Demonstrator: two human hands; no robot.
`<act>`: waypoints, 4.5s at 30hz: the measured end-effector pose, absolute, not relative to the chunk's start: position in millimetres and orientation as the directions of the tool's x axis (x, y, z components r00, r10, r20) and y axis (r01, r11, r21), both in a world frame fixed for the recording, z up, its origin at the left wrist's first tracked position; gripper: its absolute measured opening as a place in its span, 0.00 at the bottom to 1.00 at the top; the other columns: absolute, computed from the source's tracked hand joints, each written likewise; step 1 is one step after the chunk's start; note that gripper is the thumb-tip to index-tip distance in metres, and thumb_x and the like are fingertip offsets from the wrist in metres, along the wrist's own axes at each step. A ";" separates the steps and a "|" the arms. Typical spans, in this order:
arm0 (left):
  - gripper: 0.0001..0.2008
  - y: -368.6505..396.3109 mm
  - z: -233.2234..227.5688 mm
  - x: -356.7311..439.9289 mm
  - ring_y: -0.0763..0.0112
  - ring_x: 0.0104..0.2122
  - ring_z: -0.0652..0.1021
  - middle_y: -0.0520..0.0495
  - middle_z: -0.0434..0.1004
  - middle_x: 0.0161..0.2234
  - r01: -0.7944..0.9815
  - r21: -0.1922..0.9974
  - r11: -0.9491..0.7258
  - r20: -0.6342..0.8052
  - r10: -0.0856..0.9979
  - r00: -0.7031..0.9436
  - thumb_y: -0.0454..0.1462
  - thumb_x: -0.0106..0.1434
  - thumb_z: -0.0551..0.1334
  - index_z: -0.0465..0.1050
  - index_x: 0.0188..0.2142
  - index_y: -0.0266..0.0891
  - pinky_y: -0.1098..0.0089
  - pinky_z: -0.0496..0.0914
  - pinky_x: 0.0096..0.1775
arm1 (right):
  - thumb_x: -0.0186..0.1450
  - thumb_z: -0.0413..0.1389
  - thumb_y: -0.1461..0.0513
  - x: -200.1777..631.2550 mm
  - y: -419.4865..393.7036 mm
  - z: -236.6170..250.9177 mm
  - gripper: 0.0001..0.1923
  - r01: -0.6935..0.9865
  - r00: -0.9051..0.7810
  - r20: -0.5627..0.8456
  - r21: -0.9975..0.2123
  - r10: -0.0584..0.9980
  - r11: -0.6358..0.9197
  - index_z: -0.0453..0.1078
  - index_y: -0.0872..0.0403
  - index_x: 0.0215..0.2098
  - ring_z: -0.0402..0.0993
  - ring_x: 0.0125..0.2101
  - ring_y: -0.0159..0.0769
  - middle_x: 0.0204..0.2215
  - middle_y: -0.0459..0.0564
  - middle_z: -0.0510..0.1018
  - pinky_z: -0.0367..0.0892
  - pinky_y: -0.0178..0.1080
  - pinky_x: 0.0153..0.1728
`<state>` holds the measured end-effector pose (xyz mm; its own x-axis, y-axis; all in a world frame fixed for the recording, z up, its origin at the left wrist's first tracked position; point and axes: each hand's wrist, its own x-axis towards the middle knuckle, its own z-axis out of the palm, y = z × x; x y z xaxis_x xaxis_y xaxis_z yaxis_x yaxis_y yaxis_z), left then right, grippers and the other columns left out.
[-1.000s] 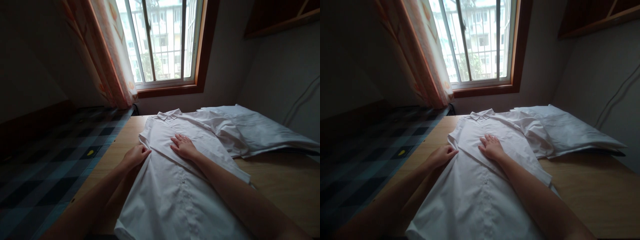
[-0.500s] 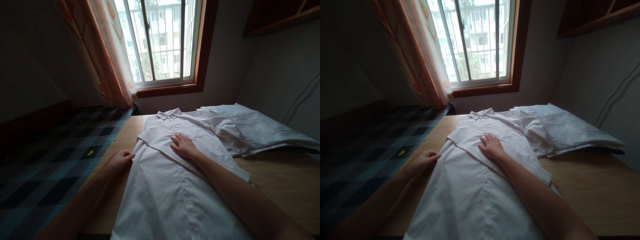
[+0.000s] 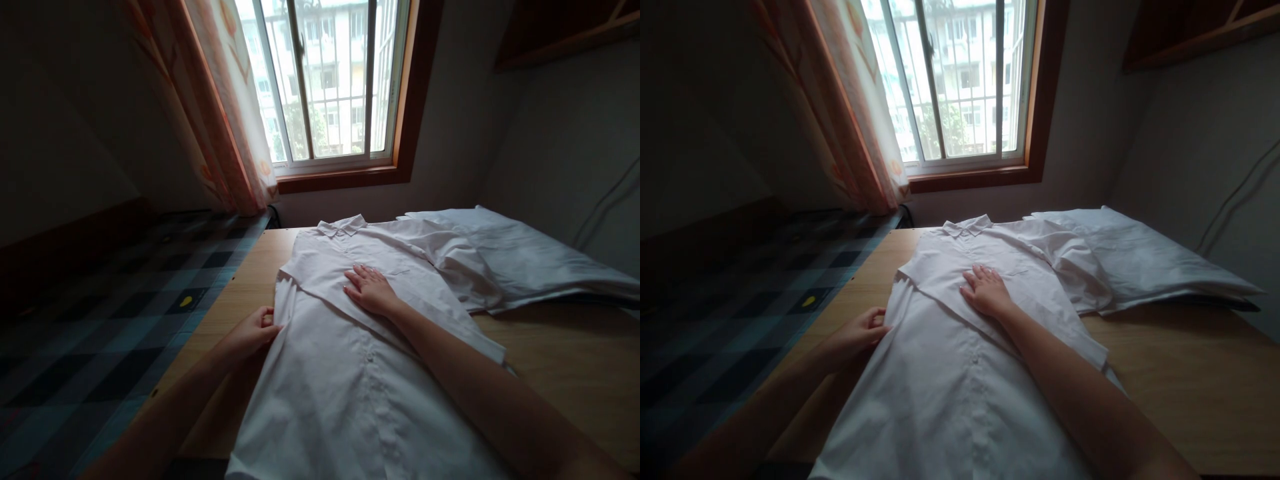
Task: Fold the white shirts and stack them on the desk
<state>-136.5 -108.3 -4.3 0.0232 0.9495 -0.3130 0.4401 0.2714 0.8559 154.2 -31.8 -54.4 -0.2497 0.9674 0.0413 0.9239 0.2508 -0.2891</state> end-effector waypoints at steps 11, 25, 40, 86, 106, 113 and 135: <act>0.24 -123.6 2.7 -133.3 0.69 0.32 0.78 0.48 0.79 0.33 0.125 0.924 0.361 -0.371 0.925 0.077 0.43 0.41 0.76 0.73 0.35 0.36 0.71 0.74 0.35 | 0.73 0.41 0.47 156.5 -24.1 -62.6 0.30 0.940 -0.197 0.072 -0.268 0.978 0.209 0.56 0.47 0.69 0.43 0.70 0.40 0.71 0.49 0.51 0.37 0.47 0.67; 0.22 -133.4 -2.9 -140.2 0.72 0.23 0.74 0.54 0.73 0.24 0.079 0.873 0.481 -0.487 0.868 0.095 0.45 0.42 0.74 0.69 0.30 0.38 0.73 0.68 0.25 | 0.72 0.41 0.47 157.2 -18.5 -62.8 0.30 0.949 -0.171 0.076 -0.254 0.982 0.185 0.55 0.47 0.69 0.44 0.69 0.41 0.70 0.50 0.52 0.38 0.48 0.67; 0.30 -153.7 -12.0 -154.7 0.65 0.25 0.74 0.54 0.71 0.24 0.742 0.670 -0.025 -0.061 0.994 0.089 0.49 0.61 0.58 0.61 0.59 0.38 0.68 0.68 0.29 | 0.72 0.42 0.48 161.7 -8.8 -61.7 0.30 0.951 -0.151 0.076 -0.261 0.986 0.166 0.56 0.48 0.69 0.44 0.69 0.41 0.70 0.50 0.52 0.39 0.47 0.67; 0.13 -234.6 -27.8 -160.1 0.72 0.45 0.82 0.47 0.83 0.44 0.711 -0.103 -0.696 0.579 0.539 0.612 0.35 0.72 0.53 0.75 0.49 0.38 0.76 0.74 0.48 | 0.66 0.60 0.55 104.0 -227.8 -50.3 0.10 0.566 -0.754 0.343 -0.091 0.560 0.819 0.68 0.53 0.36 0.67 0.34 0.39 0.33 0.49 0.76 0.58 0.40 0.33; 0.11 -233.5 -23.6 -153.2 0.69 0.50 0.78 0.48 0.82 0.46 0.643 -0.104 -0.758 0.563 0.488 0.667 0.32 0.69 0.55 0.76 0.46 0.41 0.67 0.71 0.55 | 0.66 0.60 0.65 111.8 -238.6 -51.7 0.05 0.591 -0.741 0.347 -0.070 0.575 0.804 0.67 0.54 0.35 0.67 0.33 0.37 0.33 0.48 0.75 0.60 0.40 0.34; 0.15 -239.3 -34.6 -155.8 0.71 0.52 0.77 0.47 0.81 0.49 0.645 -0.010 -0.764 0.509 0.551 0.661 0.30 0.69 0.54 0.74 0.50 0.41 0.70 0.72 0.55 | 0.66 0.60 0.56 127.4 -240.2 -39.1 0.10 0.590 -0.735 0.242 -0.229 0.633 0.774 0.70 0.53 0.41 0.71 0.43 0.40 0.42 0.51 0.78 0.63 0.41 0.45; 0.15 -236.4 -35.6 -159.0 0.72 0.46 0.81 0.49 0.82 0.46 0.664 0.074 -0.744 0.541 0.589 0.600 0.31 0.68 0.55 0.75 0.50 0.44 0.75 0.76 0.47 | 0.60 0.52 0.68 314.5 -282.6 -90.0 0.26 0.866 -0.392 0.538 -0.057 0.746 0.496 0.70 0.46 0.56 0.74 0.50 0.45 0.51 0.51 0.78 0.69 0.45 0.49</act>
<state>-159.0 -236.4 -35.6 0.6001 0.5893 0.5410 0.6642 -0.7439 0.0735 314.5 -282.6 -90.0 -0.3921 0.7461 0.5381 0.8664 0.4962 -0.0567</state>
